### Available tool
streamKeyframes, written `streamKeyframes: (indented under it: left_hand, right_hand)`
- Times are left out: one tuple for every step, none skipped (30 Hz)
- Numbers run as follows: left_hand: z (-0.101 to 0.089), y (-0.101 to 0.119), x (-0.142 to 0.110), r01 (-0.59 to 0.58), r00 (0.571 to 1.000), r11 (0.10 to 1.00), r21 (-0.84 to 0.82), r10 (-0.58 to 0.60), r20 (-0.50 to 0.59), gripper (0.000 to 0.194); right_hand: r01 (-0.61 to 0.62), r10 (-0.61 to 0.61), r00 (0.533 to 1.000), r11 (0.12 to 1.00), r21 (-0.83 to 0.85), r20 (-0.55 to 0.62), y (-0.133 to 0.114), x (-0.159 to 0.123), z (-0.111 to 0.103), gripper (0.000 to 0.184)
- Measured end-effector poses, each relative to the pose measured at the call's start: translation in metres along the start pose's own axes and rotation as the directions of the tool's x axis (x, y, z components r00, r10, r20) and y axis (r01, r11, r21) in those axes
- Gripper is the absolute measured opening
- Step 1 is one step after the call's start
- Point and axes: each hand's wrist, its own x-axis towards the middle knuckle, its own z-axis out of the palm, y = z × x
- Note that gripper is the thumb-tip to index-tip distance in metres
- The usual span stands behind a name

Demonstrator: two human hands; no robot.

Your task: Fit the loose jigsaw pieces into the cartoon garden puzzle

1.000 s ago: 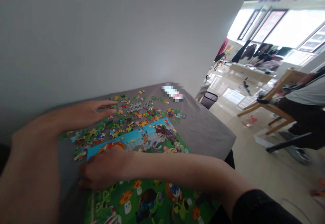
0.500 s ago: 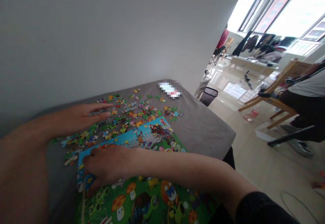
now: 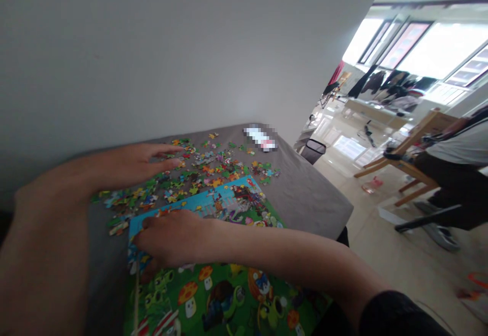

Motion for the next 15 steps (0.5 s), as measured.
streamKeyframes:
  left_hand:
    - [-0.0007, 0.0003, -0.0005, -0.014, 0.999, 1.000, -0.023, 0.015, 0.037, 0.071]
    - [-0.0013, 0.0004, -0.0011, -0.026, 0.997, 0.999, -0.045, 0.029, 0.076, 0.074]
    - [-0.0021, 0.0004, -0.0017, -0.031, 0.995, 0.998, -0.055, 0.036, 0.093, 0.076]
    - [-0.0028, 0.0004, -0.0023, -0.028, 0.996, 0.998, -0.053, 0.032, 0.086, 0.077]
    - [-0.0035, 0.0005, -0.0029, -0.023, 0.997, 0.999, -0.046, 0.027, 0.078, 0.078]
    - [-0.0041, 0.0005, -0.0035, -0.021, 0.997, 0.999, -0.039, 0.024, 0.072, 0.079]
    - [-0.0047, 0.0004, -0.0041, -0.019, 0.997, 0.999, -0.035, 0.022, 0.070, 0.080]
    - [-0.0053, 0.0003, -0.0046, -0.016, 0.998, 0.999, -0.032, 0.018, 0.067, 0.080]
    - [-0.0057, 0.0002, -0.0050, -0.011, 0.998, 1.000, -0.030, 0.013, 0.067, 0.080]
    - [-0.0061, 0.0000, -0.0053, -0.007, 0.998, 1.000, -0.030, 0.009, 0.068, 0.080]
    - [-0.0064, -0.0001, -0.0054, -0.003, 0.997, 1.000, -0.031, 0.005, 0.071, 0.079]
    - [-0.0065, -0.0003, -0.0054, 0.003, 0.997, 0.999, -0.033, 0.000, 0.074, 0.078]
    - [-0.0066, -0.0004, -0.0054, 0.007, 0.997, 0.999, -0.034, -0.005, 0.076, 0.078]
    - [-0.0066, -0.0006, -0.0052, 0.008, 0.997, 0.999, -0.037, -0.005, 0.078, 0.078]
    - [-0.0066, -0.0008, -0.0050, 0.008, 0.997, 0.999, -0.042, -0.005, 0.082, 0.078]
  right_hand:
    - [-0.003, 0.003, 1.000, 1.000, -0.011, 0.000, -0.0001, 0.0003, 0.0022, 0.045]
    - [-0.006, 0.006, 1.000, 1.000, -0.025, -0.005, -0.0005, 0.0004, 0.0043, 0.044]
    - [-0.010, 0.010, 1.000, 0.999, -0.040, -0.021, -0.0011, 0.0002, 0.0060, 0.043]
    - [-0.015, 0.013, 0.999, 0.998, -0.055, -0.041, -0.0020, -0.0002, 0.0074, 0.042]
    - [-0.022, 0.018, 0.998, 0.998, -0.067, -0.060, -0.0030, -0.0005, 0.0081, 0.041]
    - [-0.034, 0.029, 0.997, 0.997, -0.071, -0.070, -0.0040, -0.0007, 0.0083, 0.042]
    - [-0.044, 0.039, 0.997, 0.997, -0.067, -0.067, -0.0050, -0.0005, 0.0080, 0.045]
    - [-0.054, 0.051, 0.997, 0.997, -0.055, -0.056, -0.0057, 0.0000, 0.0072, 0.048]
    - [-0.061, 0.059, 0.997, 0.998, -0.035, -0.045, -0.0061, 0.0009, 0.0064, 0.051]
    - [-0.064, 0.063, 0.997, 0.998, -0.012, -0.035, -0.0062, 0.0020, 0.0056, 0.055]
    - [-0.064, 0.064, 0.997, 0.998, 0.011, -0.031, -0.0058, 0.0033, 0.0053, 0.058]
    - [-0.062, 0.063, 0.998, 0.998, 0.029, -0.032, -0.0052, 0.0046, 0.0055, 0.060]
    - [-0.062, 0.064, 0.997, 0.997, 0.042, -0.036, -0.0042, 0.0058, 0.0063, 0.061]
    - [-0.067, 0.069, 0.997, 0.997, 0.050, -0.042, -0.0031, 0.0069, 0.0075, 0.062]
    - [-0.072, 0.075, 0.996, 0.996, 0.053, -0.053, -0.0018, 0.0077, 0.0089, 0.060]
